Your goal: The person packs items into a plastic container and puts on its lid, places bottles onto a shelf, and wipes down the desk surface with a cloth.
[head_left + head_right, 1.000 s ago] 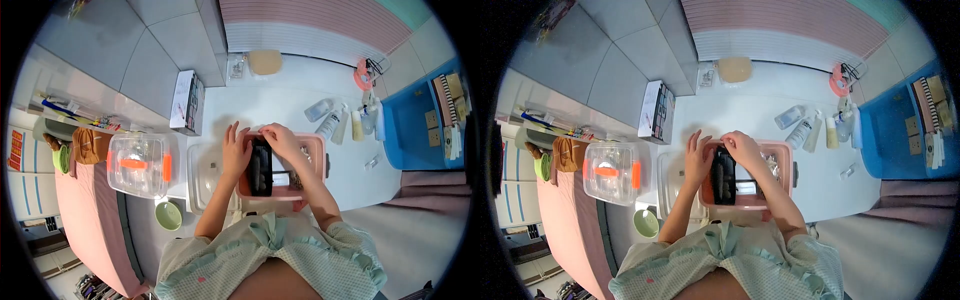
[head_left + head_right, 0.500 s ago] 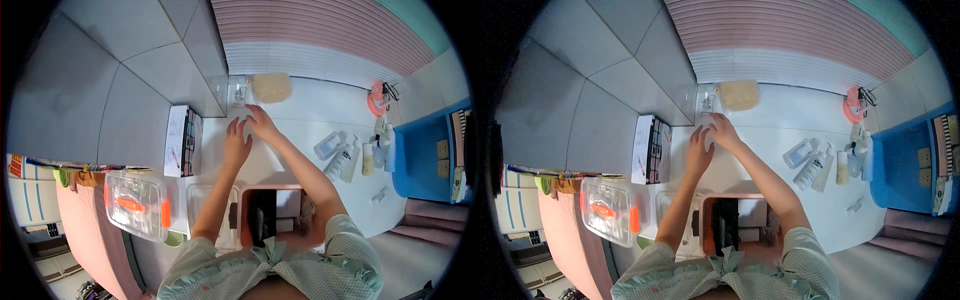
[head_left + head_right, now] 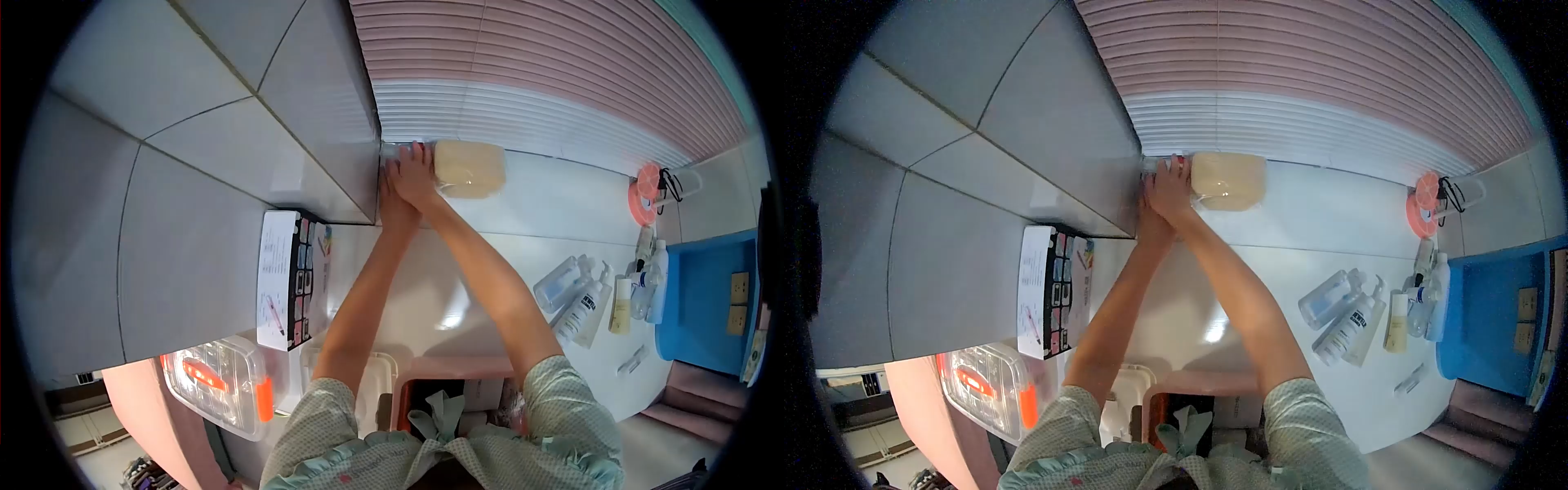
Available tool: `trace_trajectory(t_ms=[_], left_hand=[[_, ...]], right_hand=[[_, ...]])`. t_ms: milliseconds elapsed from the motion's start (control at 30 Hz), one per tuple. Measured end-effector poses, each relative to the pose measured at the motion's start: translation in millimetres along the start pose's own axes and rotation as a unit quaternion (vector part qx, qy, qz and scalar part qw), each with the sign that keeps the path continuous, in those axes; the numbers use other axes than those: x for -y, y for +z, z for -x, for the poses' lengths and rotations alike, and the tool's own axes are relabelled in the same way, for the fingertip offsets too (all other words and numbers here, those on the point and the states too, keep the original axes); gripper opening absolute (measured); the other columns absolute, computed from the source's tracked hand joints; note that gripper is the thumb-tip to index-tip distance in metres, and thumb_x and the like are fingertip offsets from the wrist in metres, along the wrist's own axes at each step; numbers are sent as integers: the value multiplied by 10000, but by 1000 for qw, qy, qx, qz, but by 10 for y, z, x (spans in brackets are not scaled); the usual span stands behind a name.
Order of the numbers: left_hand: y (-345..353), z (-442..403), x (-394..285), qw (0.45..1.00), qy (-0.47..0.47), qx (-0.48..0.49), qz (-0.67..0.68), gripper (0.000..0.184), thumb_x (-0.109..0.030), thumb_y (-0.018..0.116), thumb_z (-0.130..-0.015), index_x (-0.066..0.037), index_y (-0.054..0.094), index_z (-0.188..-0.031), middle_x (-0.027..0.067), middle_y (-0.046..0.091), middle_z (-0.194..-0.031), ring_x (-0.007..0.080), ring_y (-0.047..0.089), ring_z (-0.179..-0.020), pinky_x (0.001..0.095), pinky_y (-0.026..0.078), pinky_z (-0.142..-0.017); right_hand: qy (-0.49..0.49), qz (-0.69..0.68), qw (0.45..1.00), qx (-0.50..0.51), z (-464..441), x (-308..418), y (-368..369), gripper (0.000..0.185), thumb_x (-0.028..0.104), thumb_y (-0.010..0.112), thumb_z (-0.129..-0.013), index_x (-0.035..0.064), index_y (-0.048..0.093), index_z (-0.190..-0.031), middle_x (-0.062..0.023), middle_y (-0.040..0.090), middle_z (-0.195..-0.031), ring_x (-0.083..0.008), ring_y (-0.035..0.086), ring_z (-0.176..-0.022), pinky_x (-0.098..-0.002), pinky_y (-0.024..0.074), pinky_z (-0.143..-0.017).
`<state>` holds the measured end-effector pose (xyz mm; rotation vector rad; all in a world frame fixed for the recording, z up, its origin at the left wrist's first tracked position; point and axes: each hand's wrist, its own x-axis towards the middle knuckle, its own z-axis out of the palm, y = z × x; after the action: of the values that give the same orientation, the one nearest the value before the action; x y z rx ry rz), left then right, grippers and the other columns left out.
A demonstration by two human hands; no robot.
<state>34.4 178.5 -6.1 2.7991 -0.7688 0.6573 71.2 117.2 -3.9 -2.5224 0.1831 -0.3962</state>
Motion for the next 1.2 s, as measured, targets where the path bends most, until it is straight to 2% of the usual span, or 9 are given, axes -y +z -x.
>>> trace_trajectory(t_ms=[133,233,333,433,533,633,833,933,1200], left_hand=[[260,-141,86,999,-12,30,-28,576,-339,463,-864,-64,357,-1358,161,386,-1361,356,306,-1284,472,249,-1068],[465,-280,160,997,-6,44,-57,560,-381,444,-862,-81,397,-1334,168,360,-1383,416,262,-1284,576,165,-1061],[573,-325,208,998,-36,38,-37,562,-379,460,-856,-65,400,-1319,198,350,-1372,413,266,-1281,548,187,-1070],[281,-395,113,987,-104,120,14,564,-358,472,-864,-61,372,-1333,200,318,-1391,407,262,-1292,492,205,-1087],[385,-387,137,992,-114,58,0,599,-362,507,-844,-45,364,-1331,222,340,-1365,371,334,-1260,446,324,-1024],[420,-376,179,991,-114,67,-8,594,-345,524,-837,-60,362,-1333,237,329,-1369,372,343,-1257,430,353,-1003],[230,-460,73,977,-170,130,16,554,-320,544,-829,-126,390,-1324,237,306,-1395,369,325,-1276,408,340,-1015],[357,-515,71,978,-188,92,-3,546,-337,560,-814,-133,414,-1299,234,309,-1392,360,344,-1260,398,342,-1004],[204,-470,19,980,-179,85,18,506,-345,547,-815,-124,456,-1261,214,394,-1288,349,385,-1183,411,315,-992]], right_hand=[[30,42,997,62,-134,-5,-143,500,358,476,-875,45,462,-1265,-218,341,-1350,-436,277,-1251,-497,262,-1041],[73,-28,995,64,-85,-48,-181,498,363,470,-877,82,448,-1288,-203,361,-1343,-433,295,-1229,-515,248,-1038],[68,-24,997,-22,-47,-206,54,485,355,460,-885,130,433,-1314,-185,372,-1343,-421,303,-1218,-510,246,-1037],[-46,27,998,23,-103,-401,149,467,353,436,-903,165,423,-1330,-205,376,-1332,-424,296,-1221,-497,252,-1036],[-28,-27,999,24,-89,-396,97,442,351,404,-923,165,437,-1323,-246,363,-1324,-443,282,-1223,-500,268,-1025],[20,-96,995,-31,-26,-245,-66,425,367,398,-926,172,471,-1296,-275,405,-1256,-471,282,-1208,-509,257,-1026],[50,-97,993,-34,-132,-364,14,409,400,408,-920,150,575,-1198,-275,401,-1219,-466,348,-1120,-506,277,-996],[45,-112,993,-5,-214,-447,13,406,397,412,-920,141,595,-1176,-234,401,-1241,-441,370,-1079,-507,290,-970],[-5,-140,990,24,-155,-470,-189,360,303,456,-898,94,602,-1152,-230,430,-1287,-430,387,-1138,-460,286,-1017]])
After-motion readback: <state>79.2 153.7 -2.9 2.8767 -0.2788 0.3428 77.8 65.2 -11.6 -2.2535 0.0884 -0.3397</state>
